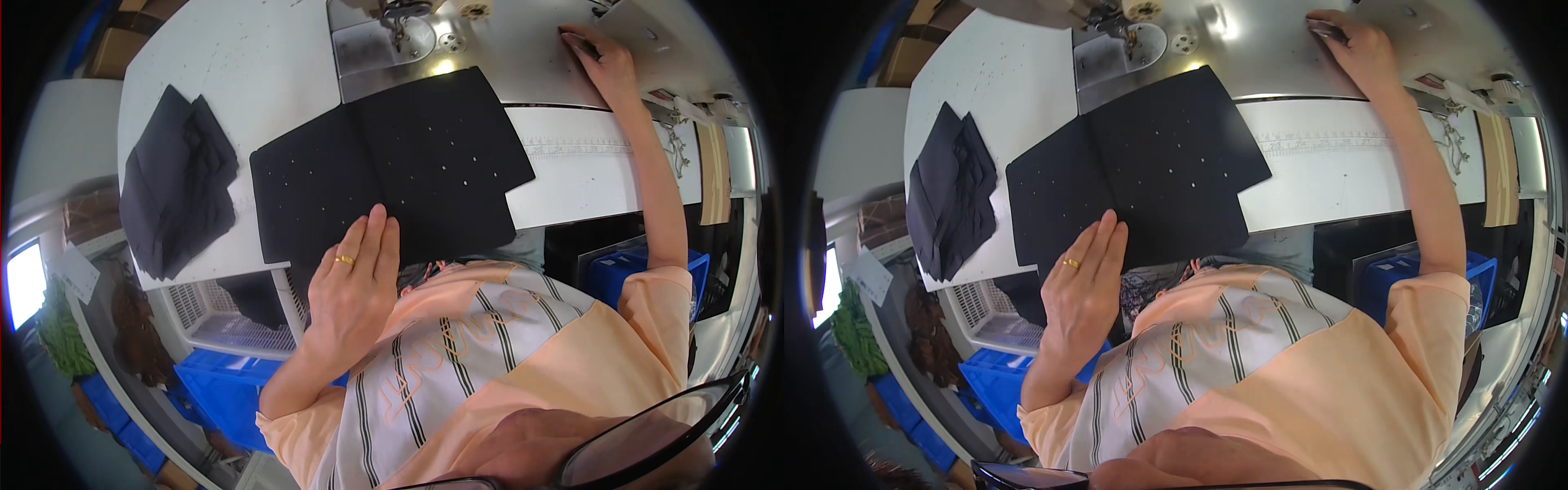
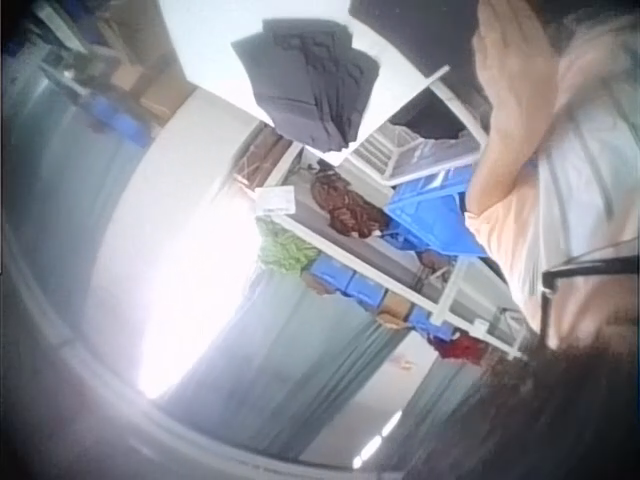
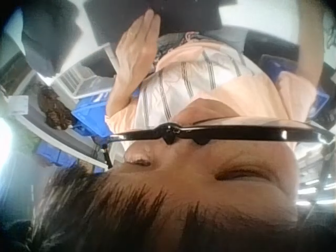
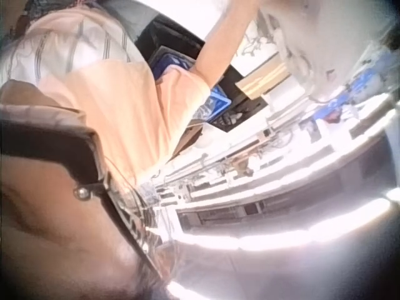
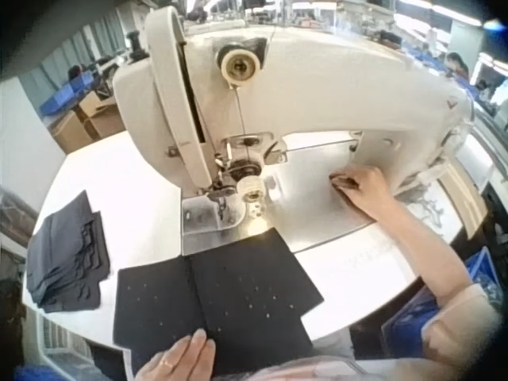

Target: Sewing and trimming black fabric pieces using an industrial sewing machine.

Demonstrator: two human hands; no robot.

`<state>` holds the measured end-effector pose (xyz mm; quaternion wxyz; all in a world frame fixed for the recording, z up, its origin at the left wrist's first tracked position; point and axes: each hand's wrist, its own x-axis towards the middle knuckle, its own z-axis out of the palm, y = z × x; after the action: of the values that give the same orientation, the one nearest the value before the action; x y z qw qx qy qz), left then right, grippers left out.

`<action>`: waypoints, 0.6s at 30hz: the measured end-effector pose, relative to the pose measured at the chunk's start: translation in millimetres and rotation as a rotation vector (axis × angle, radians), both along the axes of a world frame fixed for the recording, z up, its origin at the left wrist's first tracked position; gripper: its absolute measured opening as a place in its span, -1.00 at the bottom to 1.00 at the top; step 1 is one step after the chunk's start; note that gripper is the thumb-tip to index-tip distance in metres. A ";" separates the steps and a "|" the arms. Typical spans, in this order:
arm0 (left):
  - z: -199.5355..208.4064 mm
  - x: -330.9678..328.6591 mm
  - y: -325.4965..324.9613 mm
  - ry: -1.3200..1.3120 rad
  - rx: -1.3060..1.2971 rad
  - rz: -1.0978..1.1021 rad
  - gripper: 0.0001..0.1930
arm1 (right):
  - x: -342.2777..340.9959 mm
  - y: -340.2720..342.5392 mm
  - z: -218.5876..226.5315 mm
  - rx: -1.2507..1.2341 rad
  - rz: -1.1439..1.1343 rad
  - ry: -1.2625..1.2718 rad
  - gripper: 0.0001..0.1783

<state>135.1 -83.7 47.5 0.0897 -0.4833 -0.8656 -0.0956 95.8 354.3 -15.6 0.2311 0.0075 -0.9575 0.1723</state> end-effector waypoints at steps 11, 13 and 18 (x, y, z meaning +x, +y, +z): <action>1.5 -45.7 -24.5 -0.890 0.535 0.359 -0.73 | 38.4 -78.5 34.7 -0.025 -0.104 -0.077 -0.64; 3.4 -64.8 -6.8 -0.427 0.270 0.106 -0.83 | 52.8 -114.6 42.7 -0.097 0.116 -0.093 -0.68; 11.0 -92.8 -1.5 -0.602 -0.005 0.033 -0.87 | 71.0 -183.0 44.1 -0.339 0.197 -0.226 -0.64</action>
<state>42.3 -85.1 58.4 -0.1707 -0.4193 -0.8612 -0.2311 166.8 171.3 28.5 0.1023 0.0426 -0.9293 0.3524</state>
